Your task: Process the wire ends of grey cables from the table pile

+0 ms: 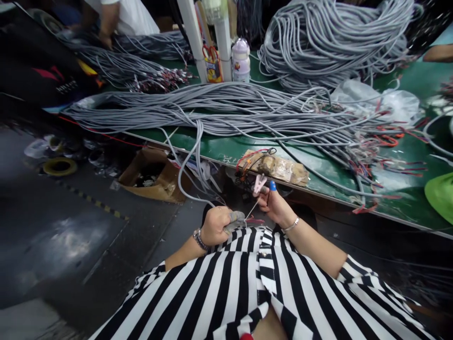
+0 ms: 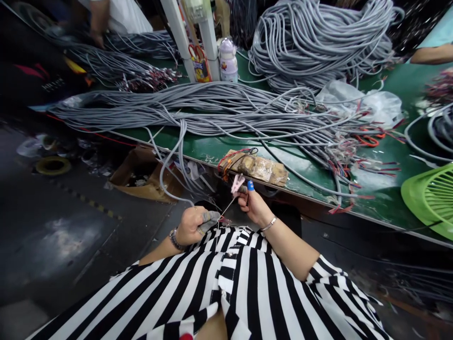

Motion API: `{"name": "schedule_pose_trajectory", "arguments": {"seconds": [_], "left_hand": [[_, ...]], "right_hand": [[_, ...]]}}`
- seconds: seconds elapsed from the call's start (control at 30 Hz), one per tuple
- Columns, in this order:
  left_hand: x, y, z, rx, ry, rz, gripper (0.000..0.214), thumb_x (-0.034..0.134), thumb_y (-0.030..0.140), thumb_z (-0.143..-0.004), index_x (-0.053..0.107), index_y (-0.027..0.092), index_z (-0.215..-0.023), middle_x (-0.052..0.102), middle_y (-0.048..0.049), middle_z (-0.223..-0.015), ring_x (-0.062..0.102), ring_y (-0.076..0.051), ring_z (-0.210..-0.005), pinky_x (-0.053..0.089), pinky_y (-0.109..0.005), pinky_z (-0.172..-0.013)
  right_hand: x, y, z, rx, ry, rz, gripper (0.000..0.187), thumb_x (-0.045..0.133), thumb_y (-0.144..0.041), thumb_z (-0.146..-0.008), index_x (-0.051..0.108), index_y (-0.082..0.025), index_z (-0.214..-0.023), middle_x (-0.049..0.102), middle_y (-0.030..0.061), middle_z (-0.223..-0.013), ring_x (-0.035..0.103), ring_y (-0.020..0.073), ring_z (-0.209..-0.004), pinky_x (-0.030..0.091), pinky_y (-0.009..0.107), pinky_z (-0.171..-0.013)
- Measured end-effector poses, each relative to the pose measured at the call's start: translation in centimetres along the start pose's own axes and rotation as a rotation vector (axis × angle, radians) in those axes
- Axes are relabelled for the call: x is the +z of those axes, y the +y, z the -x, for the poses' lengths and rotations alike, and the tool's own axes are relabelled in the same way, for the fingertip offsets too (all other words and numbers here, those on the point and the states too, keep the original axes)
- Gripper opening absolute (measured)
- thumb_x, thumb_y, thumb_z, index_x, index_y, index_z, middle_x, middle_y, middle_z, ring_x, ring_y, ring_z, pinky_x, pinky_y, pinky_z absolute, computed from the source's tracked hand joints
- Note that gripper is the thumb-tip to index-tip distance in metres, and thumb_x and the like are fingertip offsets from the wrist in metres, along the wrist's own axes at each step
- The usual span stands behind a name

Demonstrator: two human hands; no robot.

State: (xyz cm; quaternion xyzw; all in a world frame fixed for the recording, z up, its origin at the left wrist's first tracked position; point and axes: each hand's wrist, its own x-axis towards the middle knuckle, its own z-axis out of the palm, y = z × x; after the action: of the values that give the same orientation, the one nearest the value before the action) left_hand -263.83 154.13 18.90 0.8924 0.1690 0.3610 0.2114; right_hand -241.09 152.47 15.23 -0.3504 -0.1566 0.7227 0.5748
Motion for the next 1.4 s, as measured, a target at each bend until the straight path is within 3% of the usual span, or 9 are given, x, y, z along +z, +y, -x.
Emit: {"name": "schedule_pose_trajectory", "arguments": {"seconds": [0.1,0.23,0.37,0.6,0.83,0.93,1.03,1.2,1.4], "left_hand": [[0.2,0.1,0.4,-0.287,0.103,0.268,0.024,0.061,0.039,-0.087,0.072,0.018,-0.091,0.067,-0.0033,-0.065,0.060,-0.013,-0.060,0.047,-0.026,-0.061],[1.1,-0.6,0.0,-0.675,0.419,0.777,0.036,0.064,0.051,-0.082,0.069,0.015,-0.082,0.059,-0.0001,-0.055,0.048,-0.008,-0.047,0.034,-0.021,-0.047],[1.7,-1.1,-0.5,-0.794,0.482,0.979,0.036,0.072,0.050,-0.074,0.069,0.014,-0.078,0.056,0.0006,-0.053,0.045,-0.007,-0.046,0.027,-0.020,-0.044],[2.0,-1.0,-0.8,-0.896,0.501,1.034,0.041,0.076,0.053,-0.066,0.068,0.014,-0.076,0.056,0.0005,-0.052,0.042,-0.007,-0.045,0.025,-0.021,-0.044],[2.5,-0.9,-0.8,-0.809,0.431,0.964,0.038,0.071,0.051,-0.075,0.070,0.014,-0.080,0.059,-0.0004,-0.055,0.048,-0.007,-0.048,0.032,-0.020,-0.046],[2.7,-1.1,-0.7,-0.670,0.331,0.664,0.031,0.063,0.044,-0.085,0.071,0.015,-0.087,0.065,-0.0025,-0.063,0.056,-0.010,-0.056,0.043,-0.022,-0.055],[2.7,-1.6,-1.0,-0.376,0.246,0.216,0.020,0.062,0.034,-0.086,0.073,0.018,-0.087,0.070,-0.0051,-0.071,0.063,-0.014,-0.066,0.049,-0.027,-0.066],[3.0,-2.4,-2.0,-0.079,0.240,-0.235,0.014,0.060,0.026,-0.086,0.073,0.019,-0.089,0.071,-0.0067,-0.073,0.064,-0.016,-0.068,0.051,-0.028,-0.065],[3.7,-3.2,-2.4,-0.048,0.215,-0.388,0.013,0.059,0.025,-0.085,0.071,0.020,-0.086,0.072,-0.0081,-0.077,0.065,-0.019,-0.069,0.052,-0.031,-0.066]], "right_hand": [[0.1,-0.3,0.2,0.020,-0.003,-0.012,0.055,0.066,-0.071,-0.069,0.052,-0.018,-0.075,0.061,0.0004,-0.071,0.025,0.0023,-0.042,0.008,0.015,-0.035],[0.2,-0.2,0.2,0.023,-0.034,0.011,0.055,0.065,-0.071,-0.070,0.050,-0.018,-0.075,0.060,0.0004,-0.071,0.025,0.0025,-0.042,0.008,0.014,-0.036],[0.1,-0.1,0.2,0.012,-0.039,0.041,0.052,0.064,-0.069,-0.073,0.052,-0.019,-0.077,0.060,0.0007,-0.071,0.023,0.0028,-0.042,0.008,0.015,-0.035],[0.4,-0.4,0.5,0.002,-0.042,0.035,0.051,0.070,-0.065,-0.069,0.053,-0.018,-0.075,0.059,0.0002,-0.071,0.022,0.0022,-0.043,0.008,0.014,-0.036],[0.4,-0.2,0.2,-0.041,-0.032,0.104,0.056,0.064,-0.072,-0.070,0.057,-0.018,-0.081,0.060,0.0009,-0.074,0.023,0.0025,-0.043,0.008,0.016,-0.036],[1.1,-0.6,0.3,-0.099,-0.034,0.192,0.056,0.062,-0.072,-0.072,0.060,-0.017,-0.080,0.059,0.0016,-0.072,0.022,0.0029,-0.042,0.007,0.018,-0.036],[1.9,-1.0,0.4,-0.188,-0.007,0.262,0.053,0.065,-0.068,-0.072,0.059,-0.016,-0.074,0.053,-0.0004,-0.061,0.020,0.0029,-0.042,0.008,0.019,-0.037],[2.4,-0.7,0.0,-0.329,0.114,0.249,0.050,0.070,-0.065,-0.070,0.055,-0.017,-0.068,0.046,-0.0036,-0.053,0.019,0.0030,-0.040,0.009,0.020,-0.037],[2.5,-0.9,-0.8,-0.127,0.017,0.082,0.054,0.071,-0.068,-0.066,0.062,-0.015,-0.074,0.054,0.0001,-0.058,0.027,0.0033,-0.043,0.010,0.017,-0.035]]}}
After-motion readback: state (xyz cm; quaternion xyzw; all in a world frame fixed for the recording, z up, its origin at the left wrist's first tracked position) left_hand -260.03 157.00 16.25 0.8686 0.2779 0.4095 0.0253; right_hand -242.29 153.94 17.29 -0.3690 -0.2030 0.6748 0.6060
